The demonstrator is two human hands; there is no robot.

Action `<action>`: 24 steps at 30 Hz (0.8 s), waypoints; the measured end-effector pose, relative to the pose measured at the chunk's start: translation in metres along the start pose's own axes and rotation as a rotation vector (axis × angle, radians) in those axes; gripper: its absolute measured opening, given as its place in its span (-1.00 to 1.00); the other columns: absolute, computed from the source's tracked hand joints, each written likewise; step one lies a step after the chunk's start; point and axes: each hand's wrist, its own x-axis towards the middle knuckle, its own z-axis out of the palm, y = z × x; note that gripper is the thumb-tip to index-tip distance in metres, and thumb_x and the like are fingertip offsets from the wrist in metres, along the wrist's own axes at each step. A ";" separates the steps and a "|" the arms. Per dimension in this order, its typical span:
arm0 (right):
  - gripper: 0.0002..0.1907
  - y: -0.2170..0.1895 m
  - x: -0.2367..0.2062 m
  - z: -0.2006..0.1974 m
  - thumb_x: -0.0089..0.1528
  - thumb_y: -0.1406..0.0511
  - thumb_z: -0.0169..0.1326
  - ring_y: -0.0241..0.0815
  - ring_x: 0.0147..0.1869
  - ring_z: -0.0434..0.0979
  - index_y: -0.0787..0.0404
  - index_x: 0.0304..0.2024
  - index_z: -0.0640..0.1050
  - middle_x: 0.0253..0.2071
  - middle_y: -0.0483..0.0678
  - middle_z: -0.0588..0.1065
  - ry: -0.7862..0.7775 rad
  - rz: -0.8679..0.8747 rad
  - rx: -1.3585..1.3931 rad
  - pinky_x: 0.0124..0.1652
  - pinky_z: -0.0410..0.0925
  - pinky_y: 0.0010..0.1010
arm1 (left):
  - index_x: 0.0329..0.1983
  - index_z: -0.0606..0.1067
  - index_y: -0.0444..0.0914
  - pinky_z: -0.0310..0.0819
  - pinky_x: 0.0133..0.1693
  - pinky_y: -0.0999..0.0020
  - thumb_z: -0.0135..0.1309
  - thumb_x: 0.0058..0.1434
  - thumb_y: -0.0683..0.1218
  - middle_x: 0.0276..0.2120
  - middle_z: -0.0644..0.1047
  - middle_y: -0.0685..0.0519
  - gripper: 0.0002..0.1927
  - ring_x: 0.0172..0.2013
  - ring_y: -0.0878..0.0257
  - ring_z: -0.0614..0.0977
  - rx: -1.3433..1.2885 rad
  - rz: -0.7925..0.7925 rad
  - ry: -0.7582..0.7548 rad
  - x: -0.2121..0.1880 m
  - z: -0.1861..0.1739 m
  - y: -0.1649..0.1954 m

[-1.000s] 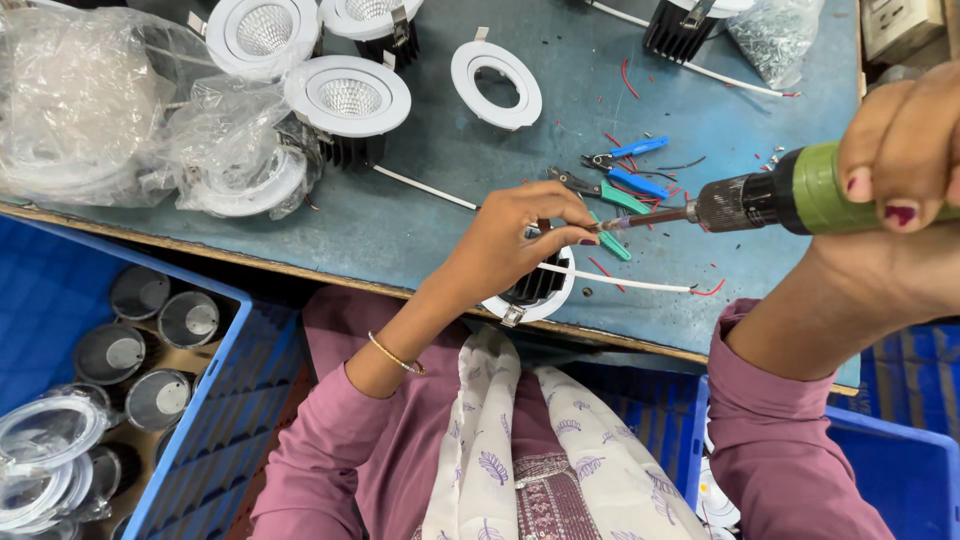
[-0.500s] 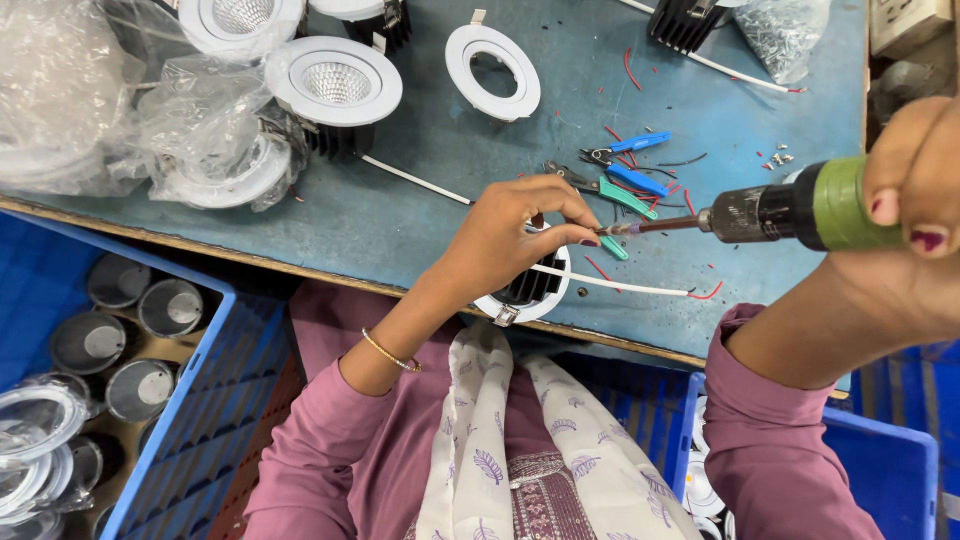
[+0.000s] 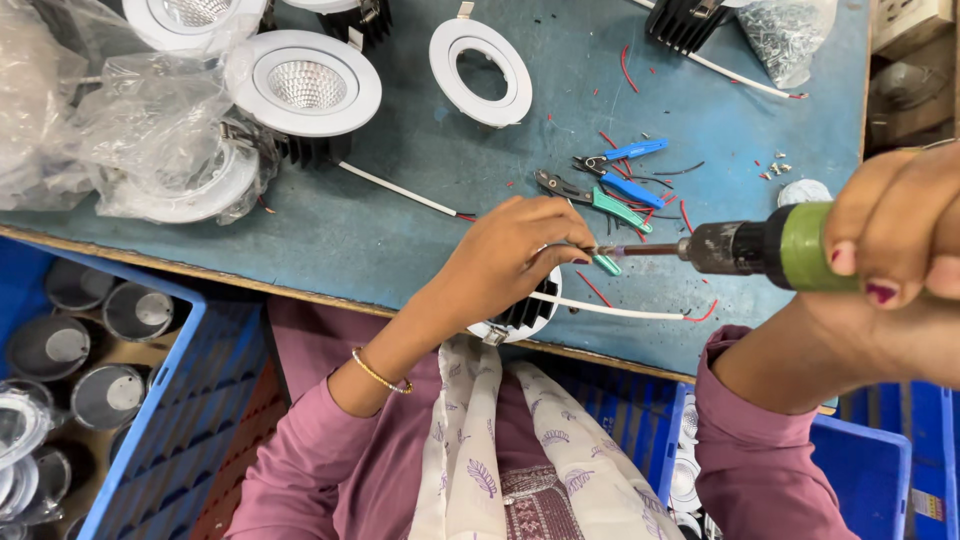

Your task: The person unwraps plastic packaging from white trim rings of LED downlight fixtures, aligns a black heat-sink module with a trim ring, and uses a green electric screwdriver to drive screws securing the parts together. They then place finished fixtures into a blue crate and bag some units in plastic.

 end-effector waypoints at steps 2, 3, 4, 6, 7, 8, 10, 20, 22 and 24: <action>-0.70 0.001 -0.005 0.001 0.18 0.29 0.00 -0.40 -0.70 0.22 0.01 -0.62 0.26 -0.78 -0.19 0.21 0.020 -0.003 -0.022 -0.57 0.22 -0.56 | -0.11 0.56 -0.19 0.41 -0.06 0.23 0.16 0.31 -0.12 -0.15 0.58 0.13 -0.89 -0.12 0.13 0.59 -0.008 -0.031 -0.028 0.000 0.000 0.000; -0.70 0.002 -0.007 0.002 0.18 0.29 0.01 -0.40 -0.70 0.23 0.01 -0.63 0.26 -0.78 -0.19 0.21 0.033 -0.003 -0.031 -0.58 0.23 -0.56 | -0.09 0.56 -0.18 0.41 -0.01 0.21 0.17 0.32 -0.11 -0.12 0.58 0.11 -0.86 -0.07 0.12 0.59 -0.005 -0.027 -0.031 0.000 -0.001 0.000; -0.71 0.003 -0.010 0.003 0.15 0.30 0.01 -0.38 -0.69 0.22 0.00 -0.63 0.26 -0.77 -0.17 0.21 0.051 -0.001 -0.035 -0.58 0.22 -0.54 | -0.06 0.55 -0.17 0.40 0.03 0.20 0.17 0.32 -0.09 -0.09 0.58 0.09 -0.84 -0.03 0.10 0.59 -0.002 -0.023 -0.034 -0.001 -0.004 0.001; -0.74 0.009 -0.012 0.008 0.12 0.31 0.02 -0.36 -0.69 0.21 0.01 -0.62 0.27 -0.75 -0.17 0.23 0.041 0.018 -0.045 -0.56 0.24 -0.47 | 0.07 0.48 -0.21 0.35 0.12 0.18 0.12 0.35 -0.02 0.03 0.55 0.00 -0.71 0.07 0.04 0.55 -0.054 -0.036 -0.006 -0.005 -0.009 0.003; -0.77 0.013 -0.012 0.011 0.12 0.31 0.03 -0.35 -0.71 0.22 0.02 -0.60 0.30 -0.75 -0.18 0.24 0.012 0.035 -0.051 -0.55 0.25 -0.42 | 0.18 0.42 -0.26 0.30 0.18 0.16 0.08 0.37 0.03 0.12 0.50 -0.07 -0.60 0.14 0.00 0.51 -0.109 -0.054 0.026 -0.011 -0.013 0.004; -0.79 0.016 -0.012 0.017 0.13 0.26 0.02 -0.32 -0.72 0.22 0.05 -0.56 0.30 -0.74 -0.17 0.24 -0.001 0.057 -0.062 -0.55 0.26 -0.38 | 0.29 0.36 -0.30 0.26 0.23 0.15 0.03 0.39 0.08 0.20 0.46 -0.13 -0.48 0.21 -0.05 0.47 -0.164 -0.071 0.058 -0.017 -0.016 0.005; -0.73 0.022 -0.013 0.030 0.16 0.12 -0.02 -0.27 -0.71 0.21 0.11 -0.47 0.29 -0.72 -0.12 0.24 -0.010 0.103 -0.092 -0.54 0.26 -0.32 | 0.33 0.37 -0.30 0.27 0.31 0.18 -0.09 0.44 0.24 0.23 0.48 -0.12 -0.38 0.26 -0.01 0.49 -0.216 -0.194 0.089 -0.030 -0.019 0.006; -0.06 0.038 -0.016 0.076 0.07 -0.46 -0.15 -0.01 -0.63 0.12 0.31 -0.32 0.20 -0.66 0.15 0.21 0.083 0.349 -0.202 -0.54 0.19 -0.09 | 0.04 0.52 -0.37 0.45 0.17 0.25 -0.18 0.39 0.50 -0.04 0.59 -0.08 -0.17 0.02 0.09 0.63 -0.518 -0.336 0.337 -0.070 0.025 -0.009; -0.03 0.041 -0.015 0.074 0.02 -0.49 -0.13 -0.01 -0.64 0.12 0.31 -0.32 0.20 -0.67 0.15 0.21 0.079 0.356 -0.212 -0.53 0.17 -0.09 | 0.03 0.53 -0.38 0.41 0.26 0.21 -0.23 0.38 0.53 -0.05 0.60 -0.07 -0.12 0.03 0.10 0.63 -0.469 -0.283 0.373 -0.071 0.029 -0.011; 0.00 0.042 -0.017 0.071 -0.01 -0.51 -0.11 0.01 -0.64 0.13 0.32 -0.33 0.21 -0.67 0.16 0.22 0.079 0.368 -0.205 -0.51 0.15 -0.09 | 0.03 0.53 -0.38 0.39 0.29 0.18 -0.25 0.37 0.55 -0.06 0.60 -0.07 -0.09 0.05 0.08 0.62 -0.430 -0.251 0.396 -0.072 0.033 -0.012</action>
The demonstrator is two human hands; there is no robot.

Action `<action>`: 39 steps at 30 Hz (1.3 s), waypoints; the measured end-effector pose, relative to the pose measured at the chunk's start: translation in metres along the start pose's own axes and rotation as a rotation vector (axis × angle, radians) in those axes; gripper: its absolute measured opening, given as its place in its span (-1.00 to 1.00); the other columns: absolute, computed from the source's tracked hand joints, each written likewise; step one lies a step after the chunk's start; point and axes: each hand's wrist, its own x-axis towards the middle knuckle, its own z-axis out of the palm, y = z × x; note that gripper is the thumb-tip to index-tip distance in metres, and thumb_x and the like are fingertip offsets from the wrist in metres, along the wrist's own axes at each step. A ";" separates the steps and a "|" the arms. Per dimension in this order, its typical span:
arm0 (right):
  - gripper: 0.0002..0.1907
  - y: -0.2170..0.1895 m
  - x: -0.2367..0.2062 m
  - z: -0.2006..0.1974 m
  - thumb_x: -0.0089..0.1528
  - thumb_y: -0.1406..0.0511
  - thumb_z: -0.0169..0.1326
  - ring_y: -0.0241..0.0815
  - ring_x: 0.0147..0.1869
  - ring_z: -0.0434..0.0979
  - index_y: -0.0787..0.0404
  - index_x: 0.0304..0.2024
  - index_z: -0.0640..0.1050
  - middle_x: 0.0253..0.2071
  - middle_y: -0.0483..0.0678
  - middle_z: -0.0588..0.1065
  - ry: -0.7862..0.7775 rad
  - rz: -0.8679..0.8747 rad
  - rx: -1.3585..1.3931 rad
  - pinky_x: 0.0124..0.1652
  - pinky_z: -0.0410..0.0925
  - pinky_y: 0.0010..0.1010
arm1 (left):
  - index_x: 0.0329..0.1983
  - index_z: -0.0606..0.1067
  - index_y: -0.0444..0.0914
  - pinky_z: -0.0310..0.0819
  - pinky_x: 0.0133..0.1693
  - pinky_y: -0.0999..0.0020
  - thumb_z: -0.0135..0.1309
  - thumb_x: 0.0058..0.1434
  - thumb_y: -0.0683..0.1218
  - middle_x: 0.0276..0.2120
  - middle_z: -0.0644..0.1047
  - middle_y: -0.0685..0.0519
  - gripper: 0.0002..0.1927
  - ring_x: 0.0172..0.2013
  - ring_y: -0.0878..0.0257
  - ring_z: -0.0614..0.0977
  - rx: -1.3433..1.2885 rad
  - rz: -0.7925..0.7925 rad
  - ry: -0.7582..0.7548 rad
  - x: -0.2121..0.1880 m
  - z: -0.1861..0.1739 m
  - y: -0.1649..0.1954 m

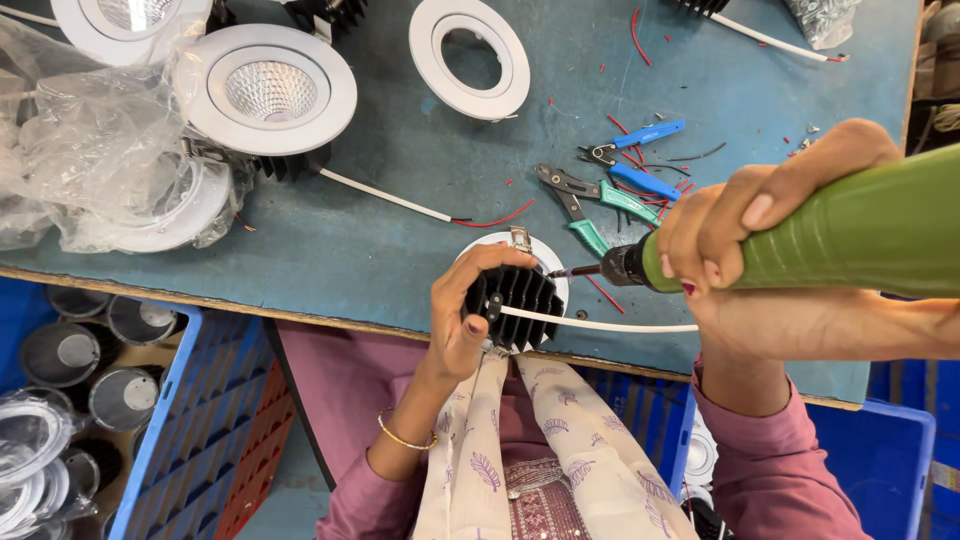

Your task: The person unwraps plastic packaging from white trim rings of LED downlight fixtures, aligns a black heat-sink module with a trim ring, and uses a green electric screwdriver to drive screws securing the parts together. They then place finished fixtures into a blue crate and bag some units in plastic.

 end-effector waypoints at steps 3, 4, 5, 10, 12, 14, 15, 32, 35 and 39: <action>0.00 0.003 -0.001 -0.005 -0.01 -0.49 -0.09 0.03 -0.60 0.18 0.35 -0.33 0.26 -0.64 0.19 0.26 -0.054 0.019 0.106 -0.48 0.18 -0.09 | 0.03 0.53 -0.39 0.40 0.28 0.17 -0.22 0.35 0.55 -0.06 0.60 -0.09 -0.09 0.08 0.05 0.62 0.029 0.019 0.008 -0.002 0.004 -0.002; 0.01 0.003 0.000 -0.007 -0.01 -0.49 -0.07 0.04 -0.58 0.21 0.37 -0.32 0.28 -0.62 0.20 0.29 -0.081 0.030 0.160 -0.47 0.20 -0.10 | 0.03 0.53 -0.39 0.40 0.28 0.17 -0.20 0.36 0.53 -0.06 0.60 -0.09 -0.11 0.08 0.05 0.62 0.036 0.019 0.008 -0.002 0.005 -0.002; 0.01 0.005 0.000 -0.009 -0.01 -0.48 -0.06 0.04 -0.57 0.23 0.38 -0.31 0.30 -0.61 0.22 0.31 -0.102 0.038 0.202 -0.46 0.20 -0.11 | 0.04 0.53 -0.39 0.40 0.29 0.16 -0.17 0.36 0.52 -0.06 0.60 -0.09 -0.13 0.08 0.04 0.62 0.042 0.020 0.008 -0.003 0.005 -0.001; 0.06 0.011 0.000 -0.010 -0.07 -0.50 -0.03 0.06 -0.52 0.27 0.41 -0.27 0.34 -0.57 0.25 0.36 -0.153 0.076 0.314 -0.45 0.21 -0.17 | 0.04 0.52 -0.38 0.38 0.34 0.13 -0.01 0.38 0.26 -0.05 0.62 -0.09 -0.40 0.10 0.02 0.63 0.078 0.036 0.030 -0.003 0.011 0.000; 0.08 0.012 0.000 -0.007 -0.09 -0.51 -0.03 0.05 -0.52 0.26 0.42 -0.28 0.33 -0.57 0.24 0.35 -0.140 0.081 0.312 -0.46 0.20 -0.19 | 0.02 0.54 -0.37 0.37 0.34 0.12 0.02 0.35 0.12 -0.07 0.63 -0.10 -0.54 0.10 0.01 0.63 0.118 0.040 0.046 -0.003 0.013 0.000; 0.10 0.012 -0.001 -0.002 -0.09 -0.52 -0.04 0.05 -0.52 0.25 0.42 -0.29 0.33 -0.56 0.24 0.35 -0.118 0.075 0.298 -0.47 0.16 -0.23 | -0.03 0.56 -0.36 0.38 0.29 0.14 0.05 0.28 -0.02 -0.10 0.62 -0.11 -0.66 0.11 -0.02 0.61 0.157 0.042 0.067 -0.003 0.016 0.000; 0.10 0.011 -0.001 0.001 -0.09 -0.53 -0.04 0.04 -0.52 0.24 0.43 -0.29 0.33 -0.56 0.24 0.34 -0.110 0.071 0.292 -0.47 0.15 -0.25 | -0.05 0.56 -0.36 0.40 0.28 0.15 0.02 0.26 -0.07 -0.11 0.63 -0.11 -0.69 0.10 -0.02 0.62 0.157 0.052 0.084 -0.003 0.017 -0.001; 0.15 0.019 0.010 0.042 -0.17 -0.60 -0.09 -0.07 -0.69 0.22 0.36 -0.32 0.29 -0.71 0.07 0.27 -0.144 0.062 0.038 -0.60 0.20 -0.25 | -0.17 0.57 -0.37 0.54 -0.05 0.28 -0.08 0.14 -0.21 -0.26 0.62 -0.11 -0.73 -0.22 0.10 0.67 0.063 0.036 0.170 0.005 0.022 -0.011; 0.08 0.023 0.013 0.051 -0.06 -0.58 -0.16 -0.13 -0.73 0.21 0.32 -0.31 0.27 -0.71 0.03 0.24 -0.129 -0.011 0.016 -0.65 0.19 -0.32 | -0.16 0.55 -0.37 0.54 -0.01 0.26 -0.08 0.19 -0.19 -0.25 0.64 -0.09 -0.75 -0.21 0.09 0.67 0.070 0.118 0.188 0.013 0.022 -0.009; 0.02 0.018 0.028 0.031 0.09 -0.53 -0.24 -0.08 -0.64 0.25 0.32 -0.23 0.31 -0.59 0.07 0.26 -0.158 -0.142 0.100 -0.57 0.22 -0.30 | 0.17 0.41 -0.36 0.44 0.09 0.20 0.17 0.24 -0.04 0.04 0.52 -0.18 -0.50 -0.01 0.03 0.55 0.246 0.082 0.157 0.006 0.019 0.004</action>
